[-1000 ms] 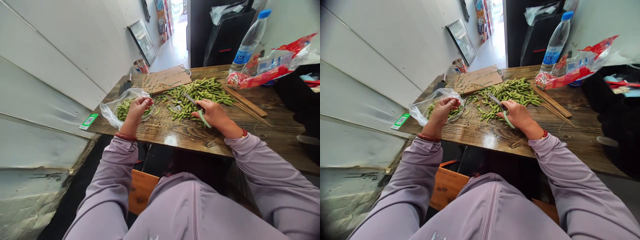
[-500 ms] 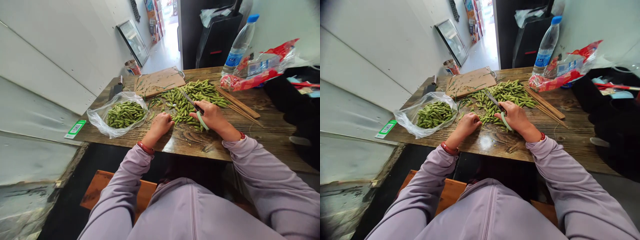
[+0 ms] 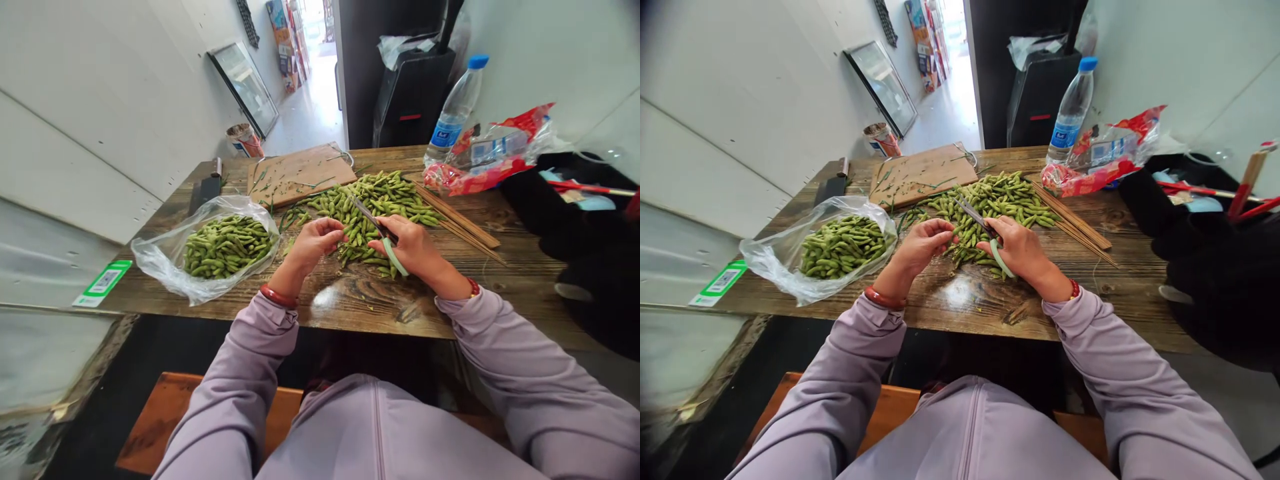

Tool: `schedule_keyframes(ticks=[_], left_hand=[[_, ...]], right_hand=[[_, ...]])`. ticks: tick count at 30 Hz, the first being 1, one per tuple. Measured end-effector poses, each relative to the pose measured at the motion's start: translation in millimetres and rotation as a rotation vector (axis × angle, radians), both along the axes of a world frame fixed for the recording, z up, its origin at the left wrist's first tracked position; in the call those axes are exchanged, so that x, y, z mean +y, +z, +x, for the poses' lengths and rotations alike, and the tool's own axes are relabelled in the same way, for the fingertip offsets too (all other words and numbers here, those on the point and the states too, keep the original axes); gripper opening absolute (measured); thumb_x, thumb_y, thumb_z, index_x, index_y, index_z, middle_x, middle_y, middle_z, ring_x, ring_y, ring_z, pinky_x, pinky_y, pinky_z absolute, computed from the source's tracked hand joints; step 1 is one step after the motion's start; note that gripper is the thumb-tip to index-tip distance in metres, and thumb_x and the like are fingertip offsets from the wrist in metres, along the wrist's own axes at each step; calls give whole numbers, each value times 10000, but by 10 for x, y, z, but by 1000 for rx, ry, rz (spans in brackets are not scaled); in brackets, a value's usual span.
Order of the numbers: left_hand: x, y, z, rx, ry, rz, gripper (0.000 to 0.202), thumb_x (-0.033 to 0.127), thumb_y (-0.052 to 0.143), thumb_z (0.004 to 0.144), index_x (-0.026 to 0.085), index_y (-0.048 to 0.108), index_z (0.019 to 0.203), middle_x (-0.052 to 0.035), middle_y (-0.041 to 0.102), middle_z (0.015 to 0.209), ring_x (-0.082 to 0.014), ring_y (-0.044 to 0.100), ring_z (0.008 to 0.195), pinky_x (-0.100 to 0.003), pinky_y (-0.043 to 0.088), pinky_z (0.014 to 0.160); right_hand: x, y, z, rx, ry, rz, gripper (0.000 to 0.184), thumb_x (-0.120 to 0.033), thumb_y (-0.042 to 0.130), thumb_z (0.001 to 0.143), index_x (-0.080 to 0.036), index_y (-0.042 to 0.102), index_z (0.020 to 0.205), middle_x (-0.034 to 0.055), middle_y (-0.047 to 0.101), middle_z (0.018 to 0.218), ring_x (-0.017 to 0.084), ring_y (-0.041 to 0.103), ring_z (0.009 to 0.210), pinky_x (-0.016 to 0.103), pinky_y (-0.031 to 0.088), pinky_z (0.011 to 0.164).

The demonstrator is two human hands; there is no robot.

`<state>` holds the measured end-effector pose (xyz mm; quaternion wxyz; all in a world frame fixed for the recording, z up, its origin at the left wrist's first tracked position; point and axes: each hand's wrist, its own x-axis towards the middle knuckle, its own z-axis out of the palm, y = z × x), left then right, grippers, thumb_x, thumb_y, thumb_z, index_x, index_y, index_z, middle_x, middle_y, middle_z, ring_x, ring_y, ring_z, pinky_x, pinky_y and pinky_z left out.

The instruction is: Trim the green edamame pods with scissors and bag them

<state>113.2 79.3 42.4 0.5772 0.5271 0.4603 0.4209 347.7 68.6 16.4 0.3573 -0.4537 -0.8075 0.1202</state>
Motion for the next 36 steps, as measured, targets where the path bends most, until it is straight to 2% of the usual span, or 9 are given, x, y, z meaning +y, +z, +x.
schedule_keyframes(ticks=[4,9,15,19,28,33,36], left_hand=[[52,44,82,-183,-26,-98,401,273,876,631,143,723,978,-42,717,776,-75,566,560,-183,362,494],[32,25,129,-233,-67,-87,366,355,874,677,137,727,931,-22,695,759,-66,575,541,-186,398,493],[-25,-25,117,-129,-63,25,314,385,832,733,129,722,878,-19,688,743,-75,574,544,-205,415,511],[-47,-33,143,-77,-17,90,282,376,832,729,142,732,849,-4,676,720,-70,533,541,-213,408,514],[-96,-40,217,-60,-32,117,269,385,865,685,157,759,781,-17,667,672,-89,509,559,-225,388,516],[-92,-61,224,-79,-58,75,267,394,841,716,150,750,774,-11,643,651,-73,467,518,-222,345,487],[-86,-54,207,-70,-62,69,230,357,832,724,149,752,782,-9,643,654,-74,467,519,-219,329,478]], right_hand=[[-12,35,-5,14,9,-13,421,-410,693,885,-226,646,1260,108,697,1068,280,682,945,411,564,833],[-25,59,-3,-15,29,-15,474,-409,716,868,-192,632,1281,102,671,1040,229,652,788,376,559,734],[-55,55,-19,-56,91,-8,566,-456,741,851,-208,589,1338,105,657,1083,250,661,848,411,569,790],[-66,38,-34,-92,124,-4,593,-431,780,822,-179,593,1324,115,658,1083,264,666,865,413,571,784],[-80,-2,-49,-140,148,42,619,-404,806,798,-149,585,1316,133,654,1109,275,659,915,406,566,791],[-97,0,-75,-136,141,73,543,-458,745,855,-131,608,1266,118,660,1023,254,652,849,371,543,738],[-115,25,-82,-160,133,82,457,-429,719,884,-138,626,1223,104,668,988,237,651,812,346,521,712]])
